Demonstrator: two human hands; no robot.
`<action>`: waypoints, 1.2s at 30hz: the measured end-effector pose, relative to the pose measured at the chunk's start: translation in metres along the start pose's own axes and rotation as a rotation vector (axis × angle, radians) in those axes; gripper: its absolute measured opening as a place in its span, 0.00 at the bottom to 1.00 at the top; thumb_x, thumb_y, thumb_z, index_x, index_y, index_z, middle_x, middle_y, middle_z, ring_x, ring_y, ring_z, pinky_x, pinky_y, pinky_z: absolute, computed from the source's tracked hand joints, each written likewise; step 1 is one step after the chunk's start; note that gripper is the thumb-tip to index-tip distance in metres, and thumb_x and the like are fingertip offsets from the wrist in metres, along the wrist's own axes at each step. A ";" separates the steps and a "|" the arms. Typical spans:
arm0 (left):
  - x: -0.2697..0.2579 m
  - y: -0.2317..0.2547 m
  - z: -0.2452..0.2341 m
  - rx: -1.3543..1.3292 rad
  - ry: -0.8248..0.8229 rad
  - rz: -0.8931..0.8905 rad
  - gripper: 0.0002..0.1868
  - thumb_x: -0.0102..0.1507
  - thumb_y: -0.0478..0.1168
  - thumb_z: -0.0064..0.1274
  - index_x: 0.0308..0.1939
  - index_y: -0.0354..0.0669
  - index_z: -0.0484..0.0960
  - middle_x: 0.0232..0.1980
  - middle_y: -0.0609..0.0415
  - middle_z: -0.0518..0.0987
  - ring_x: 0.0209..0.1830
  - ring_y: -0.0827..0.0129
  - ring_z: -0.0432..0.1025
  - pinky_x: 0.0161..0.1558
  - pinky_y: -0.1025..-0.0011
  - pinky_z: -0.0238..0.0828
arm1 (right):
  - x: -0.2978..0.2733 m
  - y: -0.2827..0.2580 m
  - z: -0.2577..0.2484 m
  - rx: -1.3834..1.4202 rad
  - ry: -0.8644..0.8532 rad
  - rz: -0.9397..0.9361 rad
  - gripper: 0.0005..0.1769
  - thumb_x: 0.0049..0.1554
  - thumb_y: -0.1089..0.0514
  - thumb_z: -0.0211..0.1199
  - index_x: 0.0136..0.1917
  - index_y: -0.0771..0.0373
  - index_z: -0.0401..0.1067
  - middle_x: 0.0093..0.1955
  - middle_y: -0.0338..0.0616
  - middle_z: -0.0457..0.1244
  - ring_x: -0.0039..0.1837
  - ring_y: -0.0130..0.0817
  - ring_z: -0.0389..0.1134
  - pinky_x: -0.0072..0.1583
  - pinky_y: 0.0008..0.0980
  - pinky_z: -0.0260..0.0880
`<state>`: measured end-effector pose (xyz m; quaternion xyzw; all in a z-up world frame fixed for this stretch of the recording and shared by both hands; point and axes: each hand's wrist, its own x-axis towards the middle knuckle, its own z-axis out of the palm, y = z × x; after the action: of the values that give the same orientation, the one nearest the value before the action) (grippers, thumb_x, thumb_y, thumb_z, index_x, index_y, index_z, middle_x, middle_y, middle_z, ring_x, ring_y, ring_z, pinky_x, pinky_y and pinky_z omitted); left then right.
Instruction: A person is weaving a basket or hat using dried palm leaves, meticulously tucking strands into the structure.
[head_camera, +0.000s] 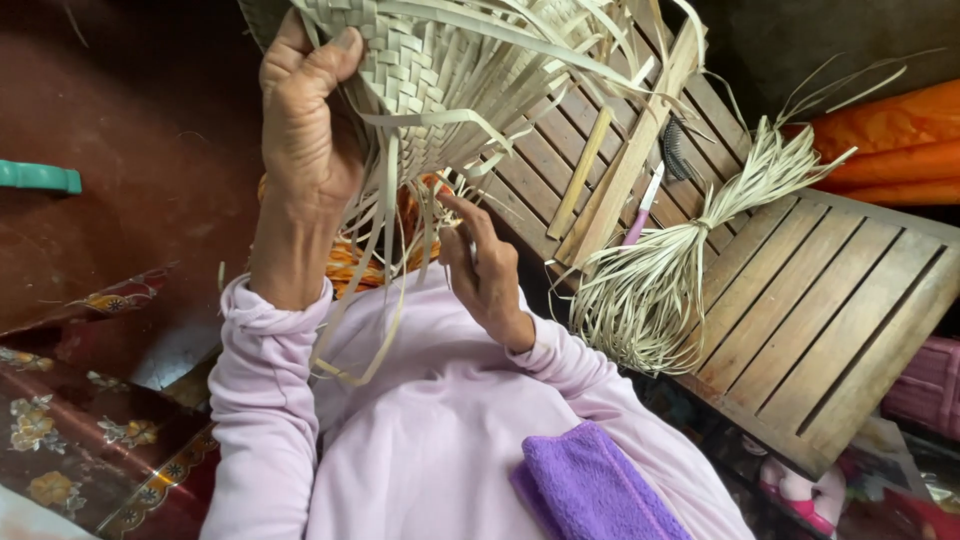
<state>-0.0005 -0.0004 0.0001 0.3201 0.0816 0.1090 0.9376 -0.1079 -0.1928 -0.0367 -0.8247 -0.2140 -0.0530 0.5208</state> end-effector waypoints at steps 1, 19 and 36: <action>0.000 -0.001 0.002 -0.002 0.001 0.000 0.11 0.62 0.25 0.57 0.47 0.39 0.82 0.38 0.54 0.83 0.36 0.69 0.76 0.42 0.71 0.79 | 0.003 -0.002 0.000 -0.001 -0.001 0.000 0.18 0.68 0.66 0.50 0.70 0.63 0.60 0.45 0.44 0.64 0.32 0.23 0.61 0.37 0.26 0.63; -0.009 -0.007 0.018 -0.026 0.009 0.065 0.11 0.61 0.26 0.58 0.46 0.40 0.81 0.42 0.52 0.84 0.41 0.65 0.79 0.46 0.69 0.80 | 0.011 0.053 0.050 0.052 -0.259 0.215 0.24 0.64 0.49 0.48 0.69 0.61 0.62 0.51 0.50 0.71 0.51 0.46 0.75 0.53 0.38 0.69; -0.023 0.024 0.010 -0.120 0.059 -0.037 0.15 0.62 0.26 0.56 0.53 0.36 0.80 0.46 0.49 0.84 0.45 0.63 0.79 0.51 0.69 0.80 | 0.021 0.173 0.085 -0.130 -0.756 -0.181 0.07 0.60 0.62 0.58 0.38 0.61 0.68 0.37 0.36 0.56 0.36 0.29 0.60 0.39 0.29 0.59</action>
<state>-0.0244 0.0060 0.0248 0.2586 0.1085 0.1058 0.9540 -0.0302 -0.1745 -0.2134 -0.7953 -0.4586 0.1952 0.3450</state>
